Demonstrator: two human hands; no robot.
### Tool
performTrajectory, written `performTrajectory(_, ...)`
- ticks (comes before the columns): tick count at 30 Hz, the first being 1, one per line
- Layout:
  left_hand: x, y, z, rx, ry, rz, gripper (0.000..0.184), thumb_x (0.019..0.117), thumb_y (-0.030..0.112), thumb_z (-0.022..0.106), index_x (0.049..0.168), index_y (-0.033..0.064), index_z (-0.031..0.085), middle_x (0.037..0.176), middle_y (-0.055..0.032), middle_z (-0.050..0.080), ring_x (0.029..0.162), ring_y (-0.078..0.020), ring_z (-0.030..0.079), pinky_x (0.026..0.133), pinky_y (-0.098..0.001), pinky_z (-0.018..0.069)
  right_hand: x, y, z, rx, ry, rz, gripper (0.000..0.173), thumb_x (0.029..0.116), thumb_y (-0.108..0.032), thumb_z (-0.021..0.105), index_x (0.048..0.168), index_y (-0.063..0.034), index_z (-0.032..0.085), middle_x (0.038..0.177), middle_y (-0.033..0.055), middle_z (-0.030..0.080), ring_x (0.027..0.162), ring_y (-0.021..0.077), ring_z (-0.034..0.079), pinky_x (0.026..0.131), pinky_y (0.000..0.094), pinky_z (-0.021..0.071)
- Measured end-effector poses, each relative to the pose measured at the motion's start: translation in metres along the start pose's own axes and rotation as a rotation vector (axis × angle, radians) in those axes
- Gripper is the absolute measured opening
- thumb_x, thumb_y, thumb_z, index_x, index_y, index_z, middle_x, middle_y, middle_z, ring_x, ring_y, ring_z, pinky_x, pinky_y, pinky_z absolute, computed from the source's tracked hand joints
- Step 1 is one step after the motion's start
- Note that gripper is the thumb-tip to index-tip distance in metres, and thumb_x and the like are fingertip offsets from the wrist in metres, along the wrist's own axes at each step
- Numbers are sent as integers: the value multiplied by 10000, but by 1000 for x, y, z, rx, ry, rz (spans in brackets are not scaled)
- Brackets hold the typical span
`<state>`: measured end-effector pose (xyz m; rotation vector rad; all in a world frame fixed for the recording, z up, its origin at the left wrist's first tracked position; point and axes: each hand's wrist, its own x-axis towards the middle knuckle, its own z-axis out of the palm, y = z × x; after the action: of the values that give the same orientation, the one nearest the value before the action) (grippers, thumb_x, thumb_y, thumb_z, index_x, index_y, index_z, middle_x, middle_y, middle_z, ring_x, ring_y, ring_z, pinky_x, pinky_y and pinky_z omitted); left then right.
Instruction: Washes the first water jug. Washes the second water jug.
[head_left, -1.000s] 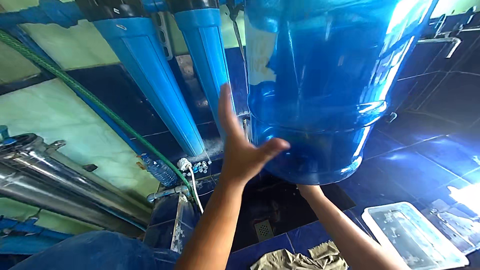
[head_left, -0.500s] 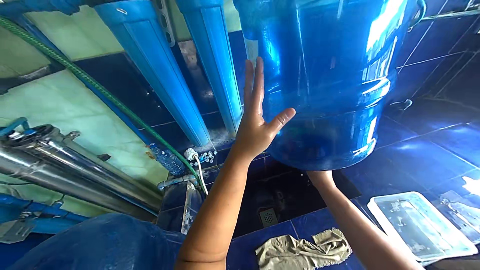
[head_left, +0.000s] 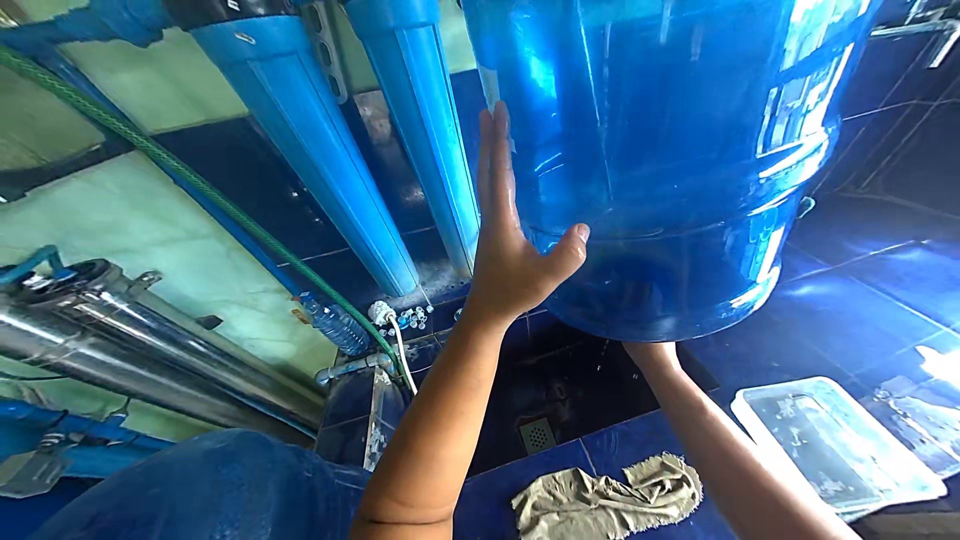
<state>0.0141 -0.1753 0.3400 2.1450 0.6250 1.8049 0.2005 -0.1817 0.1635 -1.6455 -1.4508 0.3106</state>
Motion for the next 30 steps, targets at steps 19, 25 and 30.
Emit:
performTrajectory(19,-1,4,2,-50,5,68,1148,827,394,713,1612,-62,11,1693,-265,19,1577,-323,142,1270,-436,263,-2,2,-14,-10,101,-56,453,895,-179,740,1229,116,658,1242,352,642,1250,472,588,1064,641,396)
performTrajectory(25,-2,-2,-7,-300,59,-63,1142,887,714,604,1649,109,6,1718,-127,94,1553,-289,243,1170,-530,404,5,2,-26,61,-48,27,480,899,-141,747,1282,121,623,1300,346,613,1304,430,551,1113,589,375)
performTrajectory(30,-38,-39,7,-387,66,-527,781,1015,725,193,1660,291,121,1695,60,254,1525,-143,304,1223,-453,321,33,22,-39,751,-234,123,298,846,72,652,1129,-3,598,964,0,674,908,4,633,817,202,552)
